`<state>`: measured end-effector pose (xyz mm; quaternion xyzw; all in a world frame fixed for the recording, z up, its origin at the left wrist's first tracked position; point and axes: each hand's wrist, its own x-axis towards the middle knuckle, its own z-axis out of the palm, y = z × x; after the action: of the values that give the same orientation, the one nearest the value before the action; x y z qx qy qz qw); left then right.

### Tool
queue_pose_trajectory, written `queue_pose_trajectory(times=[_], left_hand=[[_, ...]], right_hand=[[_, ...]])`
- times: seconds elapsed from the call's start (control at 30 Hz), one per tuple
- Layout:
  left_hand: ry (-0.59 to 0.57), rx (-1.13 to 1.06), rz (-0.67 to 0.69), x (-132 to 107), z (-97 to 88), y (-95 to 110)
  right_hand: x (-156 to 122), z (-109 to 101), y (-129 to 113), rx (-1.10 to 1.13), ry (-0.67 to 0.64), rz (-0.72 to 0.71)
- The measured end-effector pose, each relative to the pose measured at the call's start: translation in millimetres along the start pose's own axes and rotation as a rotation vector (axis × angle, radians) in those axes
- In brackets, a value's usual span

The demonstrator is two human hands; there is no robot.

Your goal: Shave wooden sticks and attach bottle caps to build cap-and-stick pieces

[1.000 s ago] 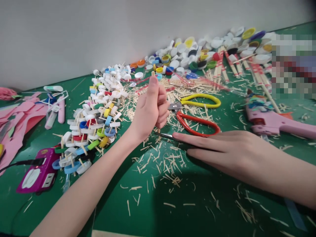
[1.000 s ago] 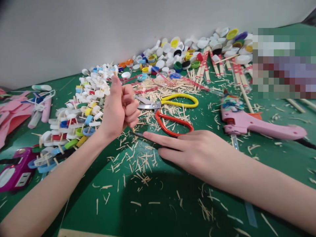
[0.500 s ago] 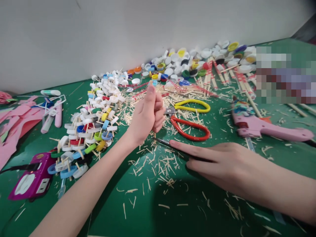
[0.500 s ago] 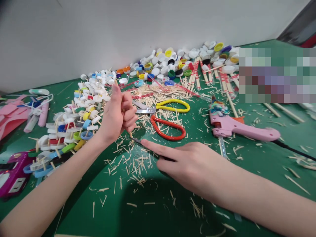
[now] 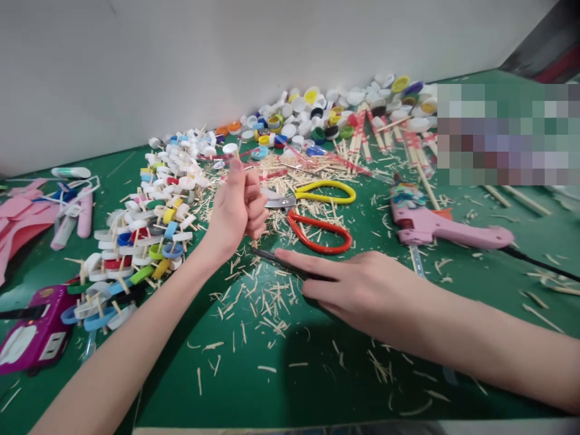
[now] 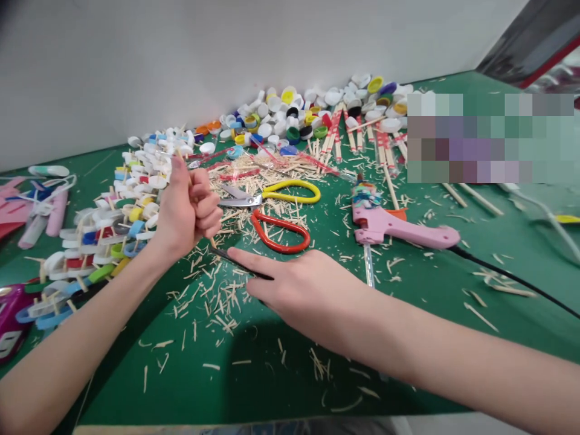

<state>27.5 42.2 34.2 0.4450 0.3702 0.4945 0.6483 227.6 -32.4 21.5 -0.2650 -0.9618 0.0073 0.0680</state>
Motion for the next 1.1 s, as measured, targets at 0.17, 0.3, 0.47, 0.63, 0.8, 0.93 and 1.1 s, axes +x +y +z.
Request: queue_pose_trajectory(times=[0.17,0.3,0.47,0.63,0.8,0.93,1.1], left_hand=[[0.055,-0.042,-0.021,0,-2.5,1],[0.031,-0.028,-0.009,1,-3.3,0],[-0.029,-0.051,-0.070,4,-3.7,4],[-0.098,-0.060,-0.121,5,-5.9,8],[-0.144,-0.112,-0.200,6,-10.2,11],[-0.187,-0.194,-0.271,8,-13.7,12],[-0.280,-0.192,-0.249,9,-15.0,11]], right_hand=[[-9,3,-8,-0.003,-0.057,-0.003],[-8,1,-8,0.035,-0.024,-0.003],[-6,-4,1,0.079,0.065,0.001],[-2,1,5,-0.090,0.094,-0.056],[2,6,5,-0.208,0.075,-0.051],[4,7,7,-0.159,0.106,-0.053],[3,1,11,-0.055,0.050,-0.065]])
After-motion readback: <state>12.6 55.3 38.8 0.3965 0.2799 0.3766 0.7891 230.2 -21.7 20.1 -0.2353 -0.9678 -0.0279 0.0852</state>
